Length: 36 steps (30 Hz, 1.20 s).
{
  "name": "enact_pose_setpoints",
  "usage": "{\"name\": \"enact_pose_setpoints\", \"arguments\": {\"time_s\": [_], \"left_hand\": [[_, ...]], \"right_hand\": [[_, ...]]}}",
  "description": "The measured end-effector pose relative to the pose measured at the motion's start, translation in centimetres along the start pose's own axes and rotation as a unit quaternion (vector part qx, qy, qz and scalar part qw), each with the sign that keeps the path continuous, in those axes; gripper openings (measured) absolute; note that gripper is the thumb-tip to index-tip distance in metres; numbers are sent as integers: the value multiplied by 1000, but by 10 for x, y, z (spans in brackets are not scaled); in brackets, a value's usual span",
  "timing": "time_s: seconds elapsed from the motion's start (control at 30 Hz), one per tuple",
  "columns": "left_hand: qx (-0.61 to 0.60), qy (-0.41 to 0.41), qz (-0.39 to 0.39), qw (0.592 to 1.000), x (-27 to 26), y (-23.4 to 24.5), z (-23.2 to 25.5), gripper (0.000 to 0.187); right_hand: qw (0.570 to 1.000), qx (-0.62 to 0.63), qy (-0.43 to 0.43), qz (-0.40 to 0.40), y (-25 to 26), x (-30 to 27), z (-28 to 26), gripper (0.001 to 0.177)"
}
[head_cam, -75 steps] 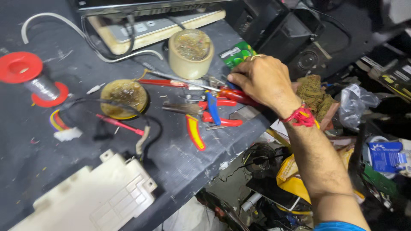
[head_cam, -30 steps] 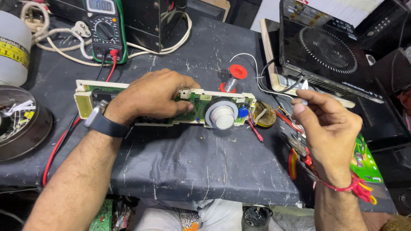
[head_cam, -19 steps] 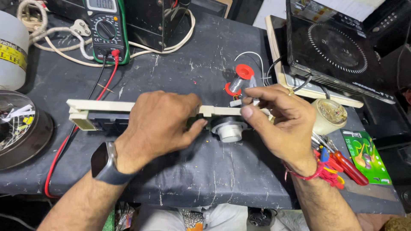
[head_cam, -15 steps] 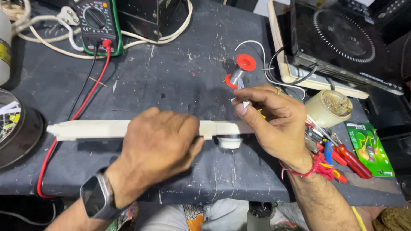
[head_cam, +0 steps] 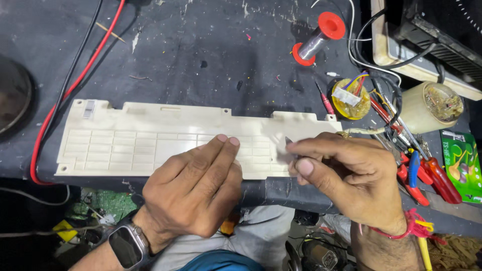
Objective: The person marks a white plastic housing with a black marker, then uses a small metal tool to scrape and clean the marked areas. The person handles the housing, a marker, and a metal tool on a cluttered workbench.
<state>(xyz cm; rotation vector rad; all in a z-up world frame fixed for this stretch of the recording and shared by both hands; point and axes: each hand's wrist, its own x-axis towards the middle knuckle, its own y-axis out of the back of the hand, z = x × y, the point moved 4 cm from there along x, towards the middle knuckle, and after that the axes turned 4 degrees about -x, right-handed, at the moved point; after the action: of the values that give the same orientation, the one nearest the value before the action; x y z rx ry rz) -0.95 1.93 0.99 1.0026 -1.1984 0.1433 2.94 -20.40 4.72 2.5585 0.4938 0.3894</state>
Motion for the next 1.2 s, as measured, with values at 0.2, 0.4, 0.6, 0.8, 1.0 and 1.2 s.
{"name": "enact_pose_setpoints", "arguments": {"time_s": [0.2,0.4,0.6,0.8,1.0,1.2], "left_hand": [[-20,20,39,999,-12,-6,4,6],[-56,89,41,994,-26,-13,9,11],[-56,91,25,994,-28,-14,7,14],[-41,100,15,994,-32,-14,9,15],[15,140,-96,985,-51,-22,5,25],[-5,86,-125,988,-75,-42,-21,40]], "right_hand": [[991,-130,38,-2,-4,9,-18,32],[952,-253,167,-41,-9,25,-39,11],[957,-250,137,-52,-15,29,-34,17],[945,-247,206,-53,-25,28,-34,12],[921,-288,261,-22,-26,22,-28,26],[932,-252,259,39,-33,8,-11,16]]}}
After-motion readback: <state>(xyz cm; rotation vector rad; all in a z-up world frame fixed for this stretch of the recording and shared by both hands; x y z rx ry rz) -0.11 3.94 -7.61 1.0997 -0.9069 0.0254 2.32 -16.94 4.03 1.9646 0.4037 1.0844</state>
